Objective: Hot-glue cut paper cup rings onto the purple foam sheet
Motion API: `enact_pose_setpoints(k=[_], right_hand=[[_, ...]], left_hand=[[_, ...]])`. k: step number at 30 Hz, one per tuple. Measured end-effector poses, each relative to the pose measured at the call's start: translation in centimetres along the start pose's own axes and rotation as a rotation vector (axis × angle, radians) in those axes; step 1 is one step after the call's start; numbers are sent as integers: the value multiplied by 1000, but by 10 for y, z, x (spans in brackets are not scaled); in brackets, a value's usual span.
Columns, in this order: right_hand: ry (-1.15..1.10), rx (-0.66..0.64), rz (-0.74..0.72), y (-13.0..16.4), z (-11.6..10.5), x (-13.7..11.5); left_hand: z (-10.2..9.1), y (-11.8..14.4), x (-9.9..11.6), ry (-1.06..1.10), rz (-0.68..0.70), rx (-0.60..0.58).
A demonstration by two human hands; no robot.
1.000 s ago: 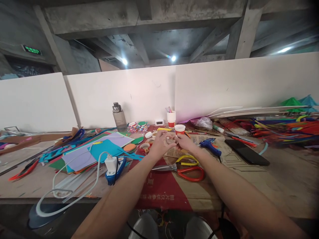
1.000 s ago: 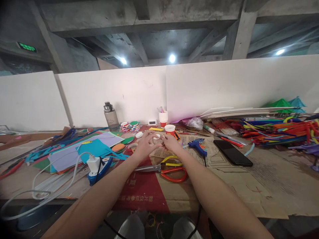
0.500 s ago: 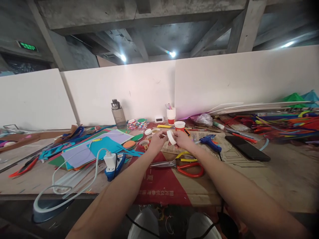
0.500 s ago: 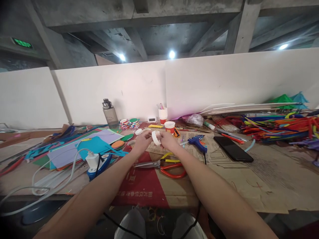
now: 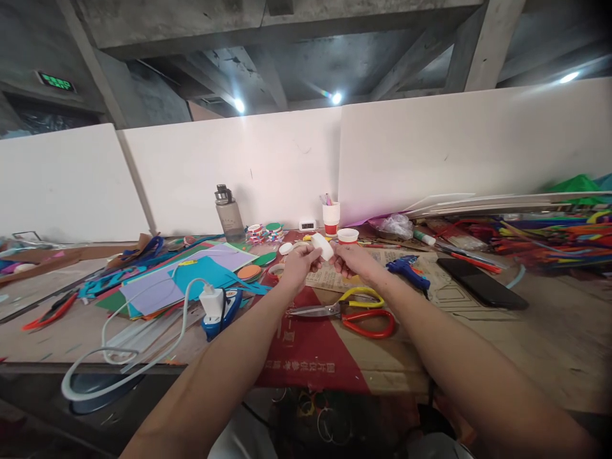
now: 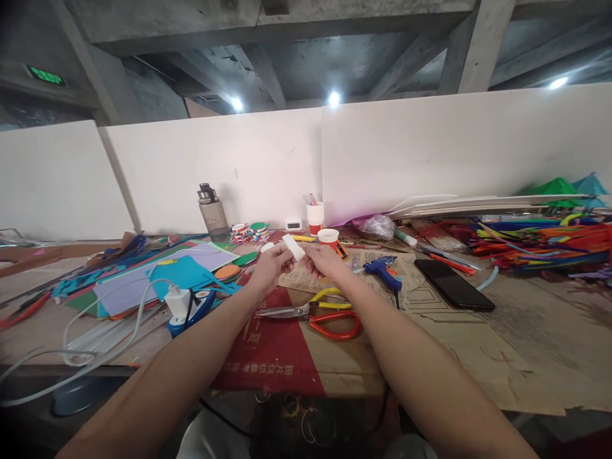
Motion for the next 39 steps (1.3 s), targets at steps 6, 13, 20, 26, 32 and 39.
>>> enact_pose_setpoints(k=[6,13,20,26,32,39], right_hand=[[-150,-175,91,7,9,-1],[-226,-316,147,14,13,-5],[-186,-183,62,4,7,4],[-147,-120,-157,11,3,-16],[182,-119,-390,17,11,-30],[355,4,-381,8,1,-26]], left_hand=[[6,7,8,29,-1,-15],[20,11,15,226,1,-160],[10,4,4,236,-67,-58],[7,1,-6,210,-194,-47],[18,9,-15,160,-297,-112],[8,8,-18,33,-304,-64]])
Point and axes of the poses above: each hand's wrist, its own y-axis away from the middle knuckle, its own z-axis out of the palm, x = y × z, the point moved 6 cm from there along -y, towards the middle knuckle, and after that the axes turned 4 degrees about y, right-handed, at the moved point
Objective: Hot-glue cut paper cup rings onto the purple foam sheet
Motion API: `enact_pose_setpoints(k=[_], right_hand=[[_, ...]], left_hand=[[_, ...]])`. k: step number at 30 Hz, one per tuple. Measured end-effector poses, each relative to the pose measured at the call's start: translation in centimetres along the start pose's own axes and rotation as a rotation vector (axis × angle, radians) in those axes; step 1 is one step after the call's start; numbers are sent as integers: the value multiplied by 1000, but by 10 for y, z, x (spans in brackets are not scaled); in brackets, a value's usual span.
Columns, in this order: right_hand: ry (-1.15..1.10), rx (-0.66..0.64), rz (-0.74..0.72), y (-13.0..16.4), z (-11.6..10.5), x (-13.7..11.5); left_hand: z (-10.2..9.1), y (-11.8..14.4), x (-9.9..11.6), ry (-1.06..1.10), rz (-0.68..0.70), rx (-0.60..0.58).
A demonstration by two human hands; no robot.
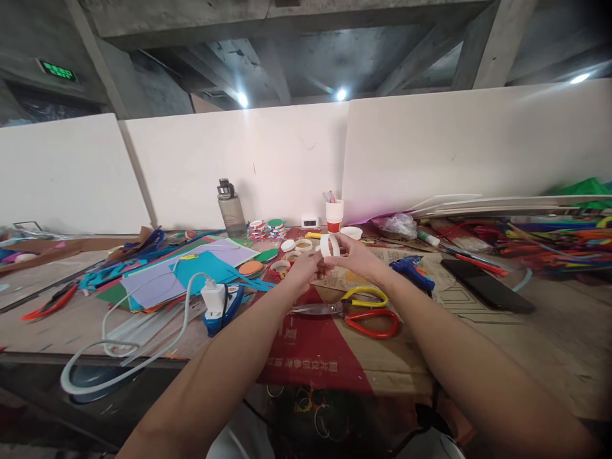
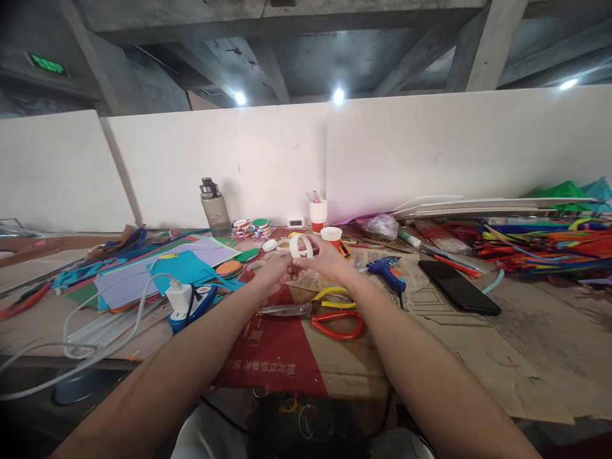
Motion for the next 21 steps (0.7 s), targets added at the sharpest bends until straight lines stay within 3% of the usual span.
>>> enact_pose_setpoints(k=[6,16,21], right_hand=[[263,5,136,2,7,24],[462,-55,207,4,6,38],[463,-109,155,5,11,34]], left_hand=[[-17,-6,5,-162,141,151],[-22,-10,8,-472,246,176],[-18,-10,5,-586,267,119]])
Point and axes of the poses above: each hand's wrist, its own y-axis away from the middle knuckle, its own z-axis out of the palm, x = y × z, the point moved 6 cm from there along -y, towards the middle knuckle, and after that the axes turned 4 degrees about y, right-handed, at the moved point
